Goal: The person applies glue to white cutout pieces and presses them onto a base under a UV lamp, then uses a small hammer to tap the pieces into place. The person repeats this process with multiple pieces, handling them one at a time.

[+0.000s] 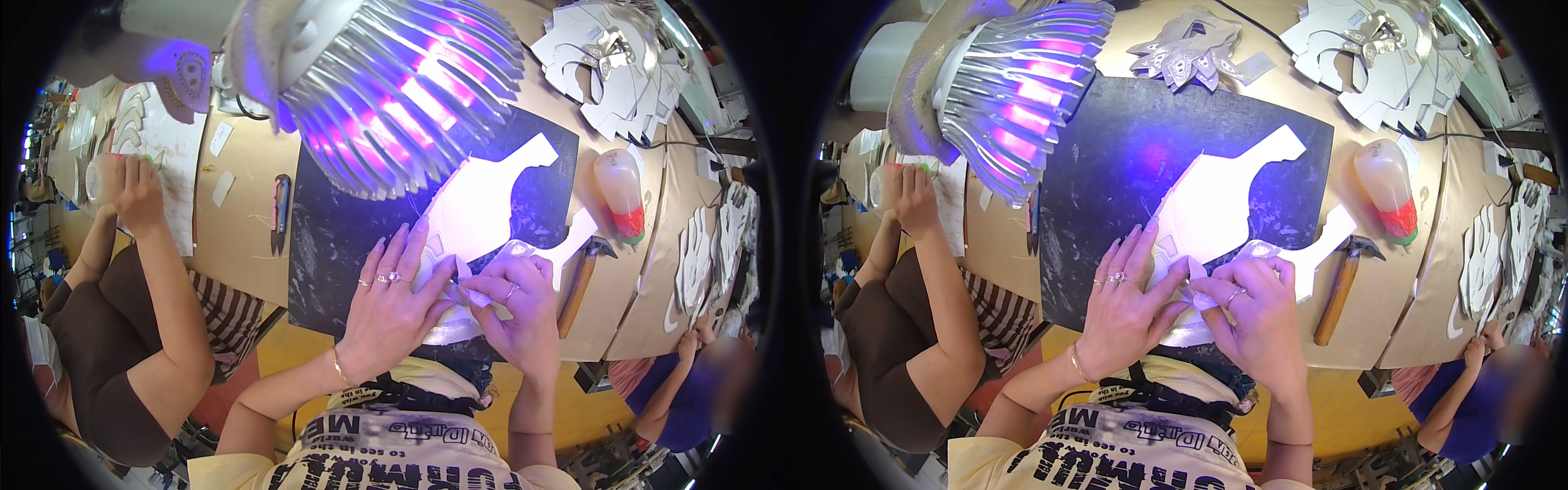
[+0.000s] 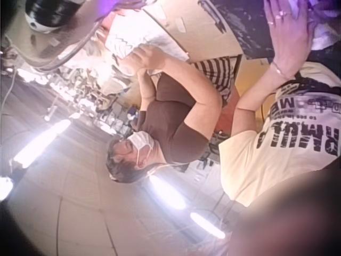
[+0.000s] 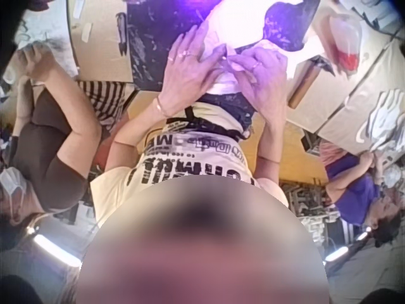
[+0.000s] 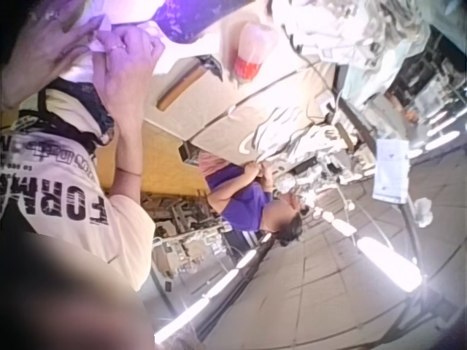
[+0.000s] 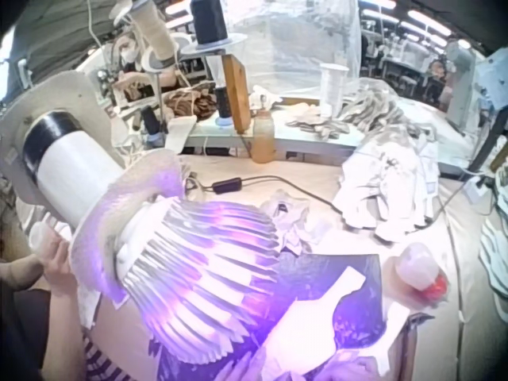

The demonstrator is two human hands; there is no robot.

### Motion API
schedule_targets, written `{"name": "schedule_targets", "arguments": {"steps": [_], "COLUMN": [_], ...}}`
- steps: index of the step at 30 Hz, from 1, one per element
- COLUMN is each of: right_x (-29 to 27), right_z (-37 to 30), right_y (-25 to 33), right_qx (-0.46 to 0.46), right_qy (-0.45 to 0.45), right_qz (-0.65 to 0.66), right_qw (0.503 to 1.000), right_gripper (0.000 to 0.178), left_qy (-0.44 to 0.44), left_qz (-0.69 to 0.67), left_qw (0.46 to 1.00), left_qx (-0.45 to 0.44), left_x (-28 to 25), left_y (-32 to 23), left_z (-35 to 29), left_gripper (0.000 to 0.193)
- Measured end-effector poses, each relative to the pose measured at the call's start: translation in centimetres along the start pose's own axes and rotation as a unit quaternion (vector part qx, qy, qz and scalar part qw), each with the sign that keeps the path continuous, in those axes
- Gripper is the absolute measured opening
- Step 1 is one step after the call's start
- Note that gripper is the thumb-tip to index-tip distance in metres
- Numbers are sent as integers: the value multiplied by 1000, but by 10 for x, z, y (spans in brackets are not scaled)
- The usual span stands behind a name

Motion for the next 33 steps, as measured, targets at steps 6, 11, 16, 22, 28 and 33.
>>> {"name": "schedule_targets", "arguments": {"steps": [6, 11, 16, 22, 28, 33], "right_x": [1, 11, 9, 12, 13, 14], "right_z": [8, 7, 9, 11, 9, 11], "right_y": [-7, -12, -17, -17, -16, -21], "right_qx": [73, 122, 93, 123, 151, 116], "right_qy": [-57, -88, -61, -93, -163, -156], "right_qz": [52, 61, 7, 43, 44, 4], "right_qw": [994, 987, 994, 987, 974, 981], "right_gripper": [12, 11, 11, 11, 12, 11], "left_qy": [-8, -6, -1, 10, 1, 2], "left_qz": [8, 5, 8, 23, 38, 47], "left_qw": [1000, 1000, 1000, 1000, 999, 999], "left_qx": [1, 4, 4, 13, 11, 12], "left_x": [0, 0, -1, -1, 2, 3], "left_y": [-2, -2, -3, -4, -6, -6], "left_z": [2, 2, 5, 9, 9, 9], "left_gripper": [53, 55, 63, 69, 69, 70]}}
Point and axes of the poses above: each hand's wrist, its own z-axis towards the middle knuckle, its own x-axis out of the palm, y = z × x, the point moved 1 cm from there along z, towards the middle knuckle, and after that the axes turned 12 degrees about z, right-handed, at the moved point
